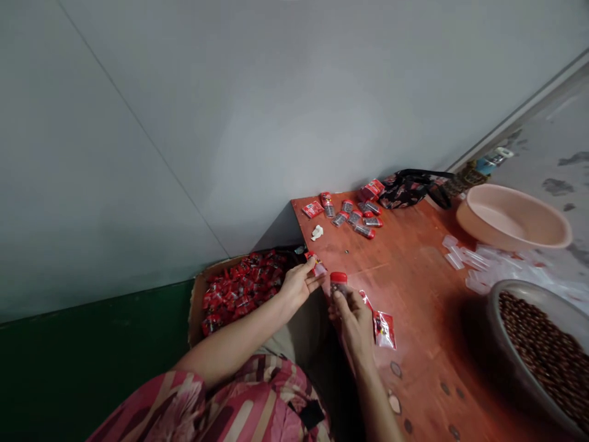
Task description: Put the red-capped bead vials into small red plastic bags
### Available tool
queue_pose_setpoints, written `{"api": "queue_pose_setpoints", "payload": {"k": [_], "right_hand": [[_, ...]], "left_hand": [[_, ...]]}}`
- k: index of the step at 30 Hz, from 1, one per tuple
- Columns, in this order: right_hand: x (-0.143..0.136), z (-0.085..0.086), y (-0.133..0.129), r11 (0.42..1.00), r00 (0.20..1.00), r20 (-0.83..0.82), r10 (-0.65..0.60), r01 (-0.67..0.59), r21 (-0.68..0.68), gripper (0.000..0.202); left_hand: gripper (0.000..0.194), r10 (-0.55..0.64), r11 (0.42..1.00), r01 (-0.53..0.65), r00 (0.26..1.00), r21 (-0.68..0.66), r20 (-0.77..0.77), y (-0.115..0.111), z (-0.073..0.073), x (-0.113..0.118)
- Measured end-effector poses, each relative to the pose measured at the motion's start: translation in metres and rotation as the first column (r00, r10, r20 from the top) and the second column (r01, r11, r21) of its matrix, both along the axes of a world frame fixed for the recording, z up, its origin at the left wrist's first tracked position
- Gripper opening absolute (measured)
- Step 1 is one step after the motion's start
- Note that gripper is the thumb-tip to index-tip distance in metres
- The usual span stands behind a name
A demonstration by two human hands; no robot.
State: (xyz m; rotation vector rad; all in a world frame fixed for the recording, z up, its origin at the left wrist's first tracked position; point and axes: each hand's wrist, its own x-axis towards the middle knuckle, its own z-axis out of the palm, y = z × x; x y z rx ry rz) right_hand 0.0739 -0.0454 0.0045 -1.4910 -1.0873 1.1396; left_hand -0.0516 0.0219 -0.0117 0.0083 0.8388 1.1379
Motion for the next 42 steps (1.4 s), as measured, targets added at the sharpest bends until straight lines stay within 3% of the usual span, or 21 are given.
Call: {"api": "queue_pose_setpoints", "payload": {"k": [3,12,19,23,26,31,37,42], "right_hand": [[-0.008,-0.003,-0.014,0.999,0.997,-0.063,-0.039,0.041,0.020,0.028],[-0.003,-0.006,-0.013,0.997,0.982,-0.173,-0.074,0.076,0.005,0.027],[0.004,-0.013,-0.018,0.986,0.989,-0.020,-0.148,0.149,0.074,0.028],[0.005,-0.012,-0.020,0.985,0.990,0.015,-0.142,0.139,0.102,0.027],[0.006,-0.011,-0.019,0.987,0.990,-0.053,-0.132,0.136,0.087,0.026],[0.010,-0.014,-0.016,0.997,0.953,-0.303,-0.015,0.036,0.065,0.023],[0.011,-0.013,-0.016,0.989,0.978,-0.194,-0.080,0.102,0.107,0.023],[0.014,-0.017,-0.014,0.993,0.950,-0.309,-0.047,0.079,0.093,0.020]], "left_hand": [[0.021,-0.010,0.999,0.010,1.000,0.044,0.006,-0.004,0.003,0.009],[0.030,-0.079,0.985,0.086,0.995,0.152,-0.053,-0.016,0.015,0.026],[0.030,-0.259,0.926,0.270,0.963,0.264,-0.075,-0.016,0.017,0.026],[0.032,-0.321,0.904,0.347,0.937,0.251,-0.138,-0.017,0.016,0.028],[0.031,-0.357,0.876,0.400,0.913,0.270,-0.197,-0.017,0.016,0.027],[0.031,-0.390,0.787,0.495,0.862,0.370,-0.323,-0.013,0.021,0.024],[0.031,-0.388,0.769,0.487,0.870,0.413,-0.304,-0.011,0.022,0.024],[0.034,-0.455,0.761,0.530,0.847,0.375,-0.275,-0.013,0.023,0.025]]}}
